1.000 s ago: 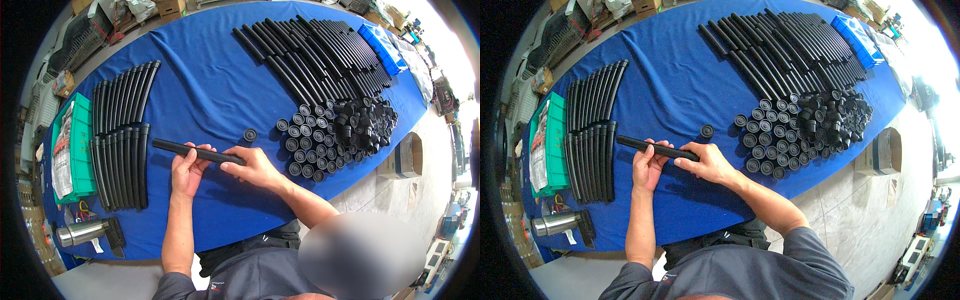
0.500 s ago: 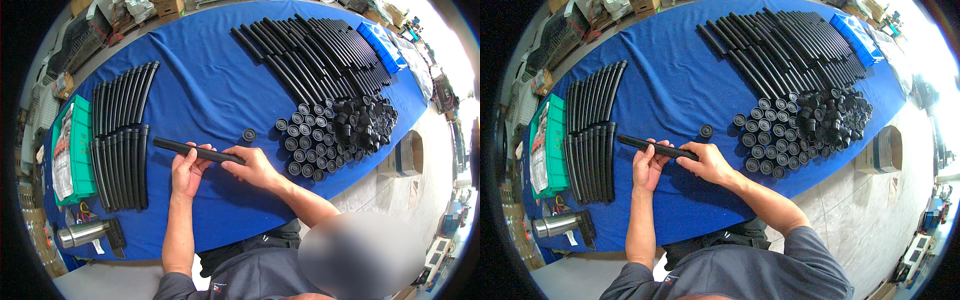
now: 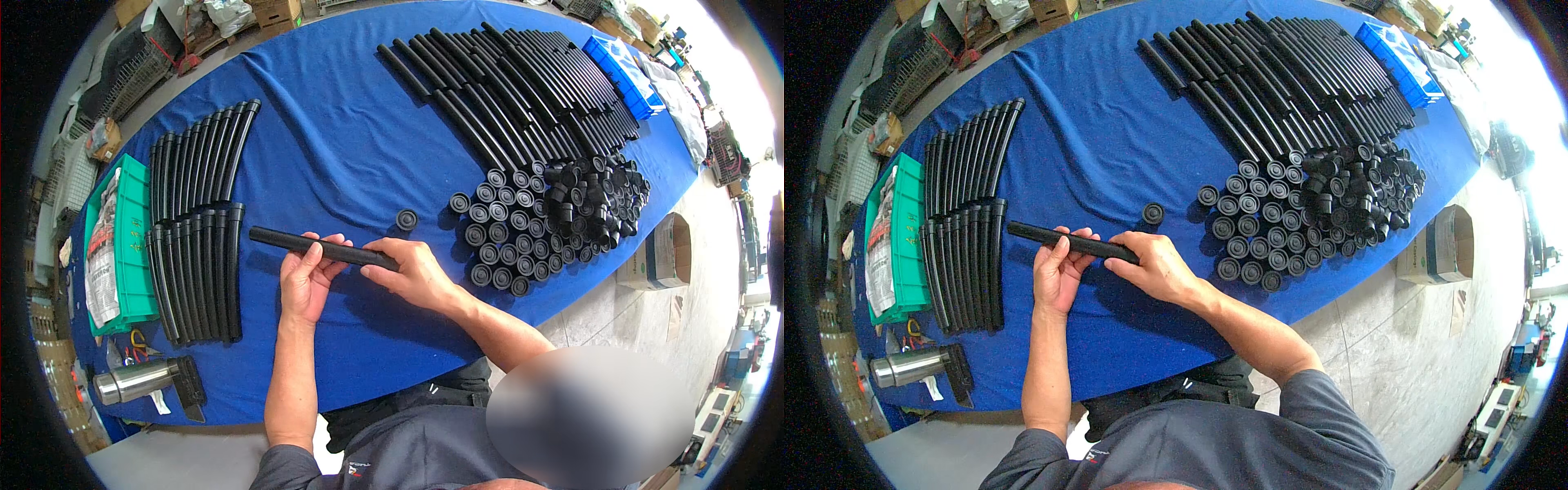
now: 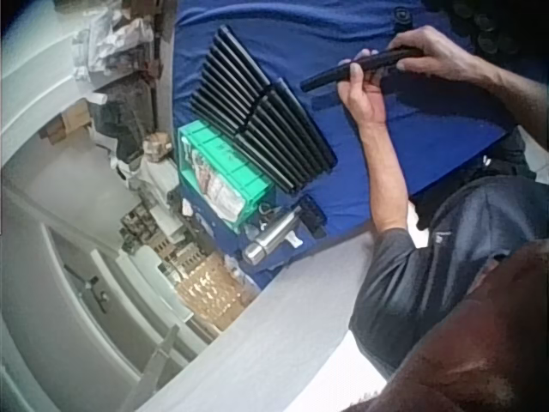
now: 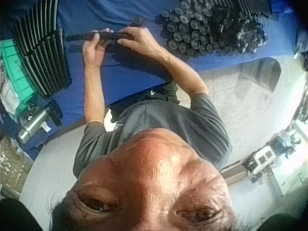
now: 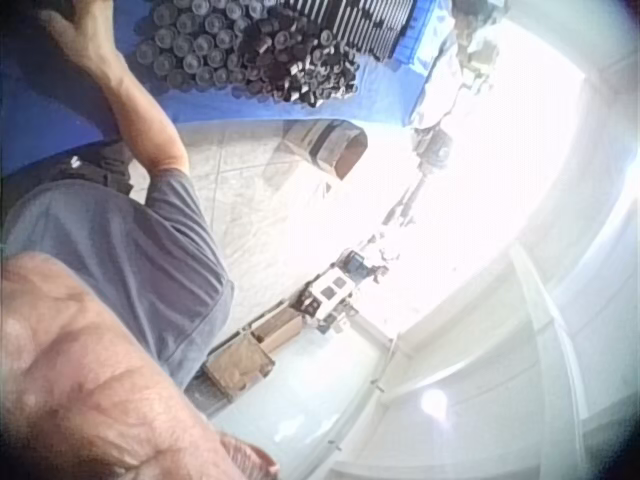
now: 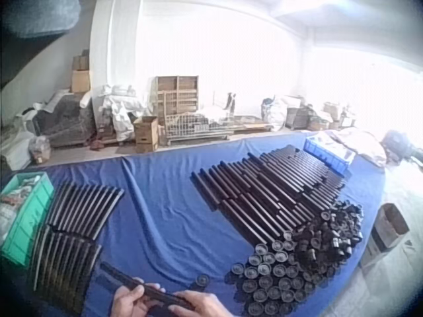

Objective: The person attaches a rubber cap onto the end of a rod by hand and places the rod onto the table.

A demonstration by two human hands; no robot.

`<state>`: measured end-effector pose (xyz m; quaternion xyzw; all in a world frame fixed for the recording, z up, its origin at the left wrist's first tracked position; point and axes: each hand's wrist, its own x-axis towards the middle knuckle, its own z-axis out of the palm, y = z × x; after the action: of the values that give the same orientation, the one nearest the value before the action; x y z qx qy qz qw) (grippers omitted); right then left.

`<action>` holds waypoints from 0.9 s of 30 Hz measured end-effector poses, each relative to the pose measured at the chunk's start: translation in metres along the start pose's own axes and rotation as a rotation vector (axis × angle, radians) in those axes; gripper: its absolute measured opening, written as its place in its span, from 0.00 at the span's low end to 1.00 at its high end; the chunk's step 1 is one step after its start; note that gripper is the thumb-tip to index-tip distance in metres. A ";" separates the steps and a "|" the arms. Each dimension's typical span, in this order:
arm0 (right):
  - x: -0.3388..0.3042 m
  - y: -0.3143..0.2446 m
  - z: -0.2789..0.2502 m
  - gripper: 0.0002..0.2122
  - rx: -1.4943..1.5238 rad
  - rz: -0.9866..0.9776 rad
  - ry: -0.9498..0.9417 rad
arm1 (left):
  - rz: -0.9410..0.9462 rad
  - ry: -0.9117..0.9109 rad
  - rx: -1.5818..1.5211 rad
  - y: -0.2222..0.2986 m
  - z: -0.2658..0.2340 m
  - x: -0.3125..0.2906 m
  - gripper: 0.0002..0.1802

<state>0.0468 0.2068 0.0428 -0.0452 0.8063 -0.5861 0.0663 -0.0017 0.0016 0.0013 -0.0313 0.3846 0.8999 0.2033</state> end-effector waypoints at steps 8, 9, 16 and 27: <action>0.002 0.013 0.004 0.16 -0.151 -0.355 0.157 | 0.027 -0.006 0.020 -0.002 -0.006 0.001 0.09; 0.001 0.004 -0.001 0.16 0.076 -0.072 0.027 | 0.029 -0.011 0.001 -0.002 -0.006 0.000 0.09; -0.001 -0.003 -0.001 0.16 0.148 0.120 -0.042 | 0.037 -0.035 -0.046 -0.002 -0.007 0.000 0.09; 0.000 0.001 0.000 0.15 0.108 0.072 -0.030 | 0.040 -0.042 -0.039 -0.003 -0.008 0.001 0.09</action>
<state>0.0470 0.2070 0.0423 -0.0214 0.7734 -0.6253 0.1021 -0.0024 -0.0020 -0.0067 -0.0086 0.3631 0.9115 0.1929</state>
